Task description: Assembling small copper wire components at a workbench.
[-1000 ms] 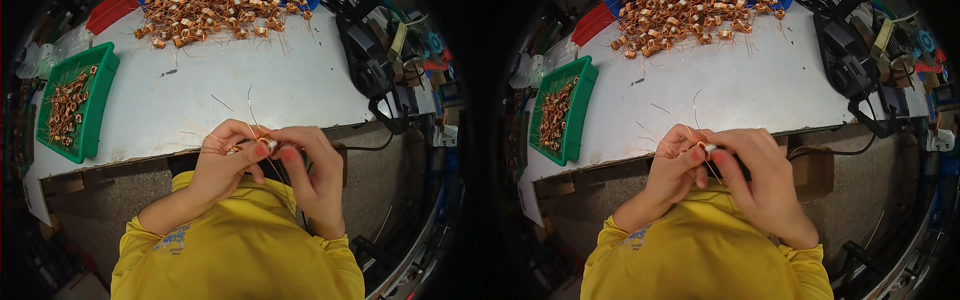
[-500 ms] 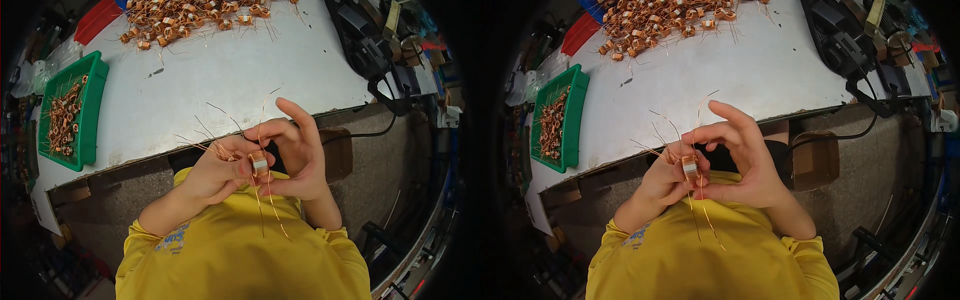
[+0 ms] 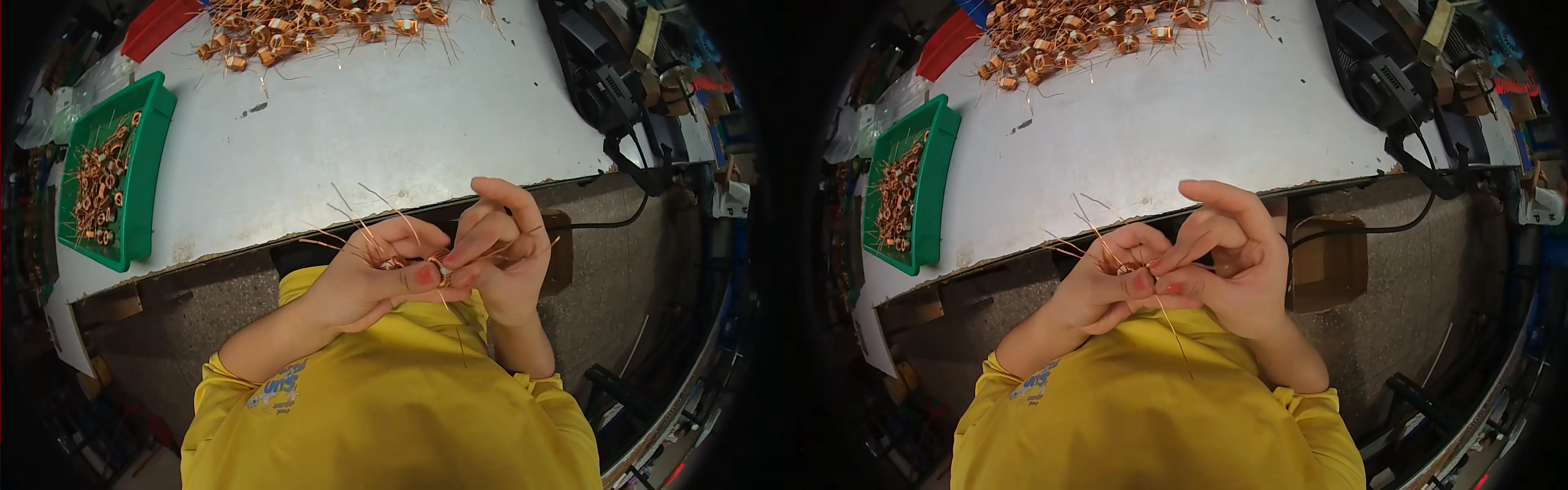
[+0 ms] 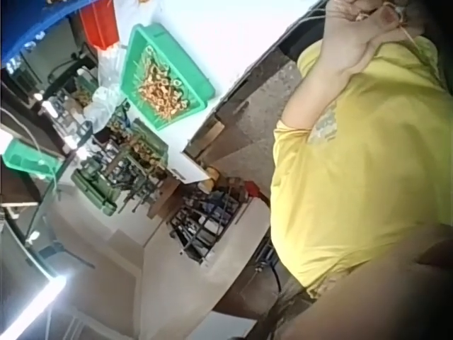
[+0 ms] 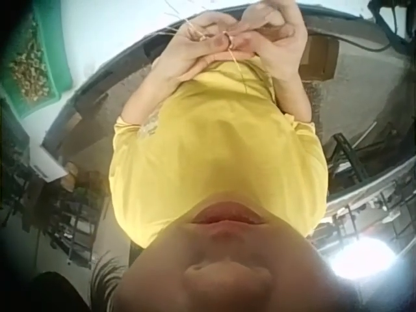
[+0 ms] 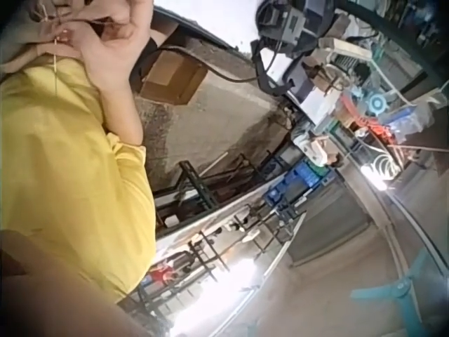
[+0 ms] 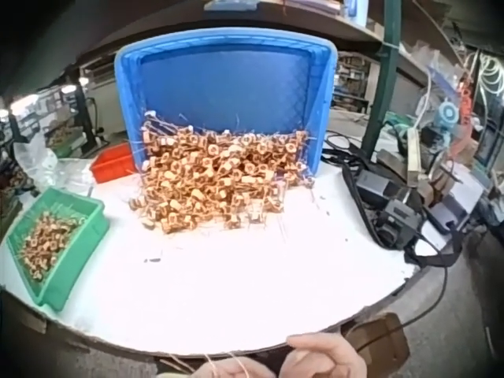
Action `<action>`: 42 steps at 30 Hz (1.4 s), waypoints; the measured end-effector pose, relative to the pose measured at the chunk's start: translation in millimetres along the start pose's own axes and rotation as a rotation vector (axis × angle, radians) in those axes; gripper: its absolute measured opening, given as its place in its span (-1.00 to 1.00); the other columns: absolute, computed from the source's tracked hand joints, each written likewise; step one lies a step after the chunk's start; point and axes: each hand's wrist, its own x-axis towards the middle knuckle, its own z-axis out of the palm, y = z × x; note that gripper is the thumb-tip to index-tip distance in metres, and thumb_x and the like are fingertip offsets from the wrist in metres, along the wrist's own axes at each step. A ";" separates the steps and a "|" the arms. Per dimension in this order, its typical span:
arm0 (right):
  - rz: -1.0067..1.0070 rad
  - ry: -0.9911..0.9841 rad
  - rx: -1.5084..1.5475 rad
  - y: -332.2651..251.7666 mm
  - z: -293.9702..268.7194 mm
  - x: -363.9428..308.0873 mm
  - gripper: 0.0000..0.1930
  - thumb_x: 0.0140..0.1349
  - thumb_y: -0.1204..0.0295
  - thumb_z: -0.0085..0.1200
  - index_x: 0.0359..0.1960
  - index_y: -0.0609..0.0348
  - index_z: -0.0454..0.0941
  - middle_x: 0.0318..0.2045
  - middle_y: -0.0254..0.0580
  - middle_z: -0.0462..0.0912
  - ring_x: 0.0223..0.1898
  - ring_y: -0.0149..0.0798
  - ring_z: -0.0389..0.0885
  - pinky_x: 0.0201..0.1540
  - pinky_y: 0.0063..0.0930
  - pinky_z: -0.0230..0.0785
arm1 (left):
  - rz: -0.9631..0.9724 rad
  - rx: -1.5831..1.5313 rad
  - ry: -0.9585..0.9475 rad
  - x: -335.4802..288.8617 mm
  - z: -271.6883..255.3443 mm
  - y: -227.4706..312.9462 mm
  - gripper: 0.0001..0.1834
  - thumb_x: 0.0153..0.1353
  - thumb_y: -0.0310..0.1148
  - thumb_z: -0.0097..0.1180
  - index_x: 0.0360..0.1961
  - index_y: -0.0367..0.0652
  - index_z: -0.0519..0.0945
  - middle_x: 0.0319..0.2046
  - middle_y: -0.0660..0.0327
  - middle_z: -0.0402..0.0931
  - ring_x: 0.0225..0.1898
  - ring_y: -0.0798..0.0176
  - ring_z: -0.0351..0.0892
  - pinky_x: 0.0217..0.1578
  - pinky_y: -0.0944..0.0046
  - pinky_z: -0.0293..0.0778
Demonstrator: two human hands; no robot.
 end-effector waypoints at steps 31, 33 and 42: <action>0.112 -0.146 -0.344 6.3 10.6 2.6 -0.50 0.01 0.14 0.08 -0.08 0.23 0.46 -0.50 -0.35 0.45 -0.48 -0.43 0.27 -0.39 -0.62 0.16 | 0.191 0.607 0.115 -8.2 -1.8 -1.5 -0.81 -0.13 -0.65 0.27 -0.43 -0.24 0.61 -0.48 0.24 0.56 -0.51 0.47 0.43 -0.49 0.58 0.35; 0.077 -0.233 -0.577 -1.3 7.2 9.0 -0.58 0.12 0.13 -0.07 -0.16 0.22 0.53 -0.55 -0.36 0.43 -0.53 -0.42 0.27 -0.44 -0.61 0.18 | 0.235 0.640 0.092 -8.1 0.4 -0.4 -0.82 -0.15 -0.64 0.30 -0.45 -0.22 0.61 -0.49 0.29 0.55 -0.53 0.53 0.37 -0.51 0.61 0.28; -0.261 -0.419 -0.431 -34.8 3.9 2.2 -0.76 0.17 0.50 -0.20 -0.38 0.39 0.53 -0.66 -0.23 0.52 -0.82 -0.37 0.23 -0.73 -0.61 0.16 | 0.214 0.590 -0.261 -18.3 9.8 -10.2 -0.81 -0.10 -0.68 0.23 -0.53 -0.21 0.47 -0.41 0.24 0.48 -0.49 0.47 0.35 -0.50 0.54 0.28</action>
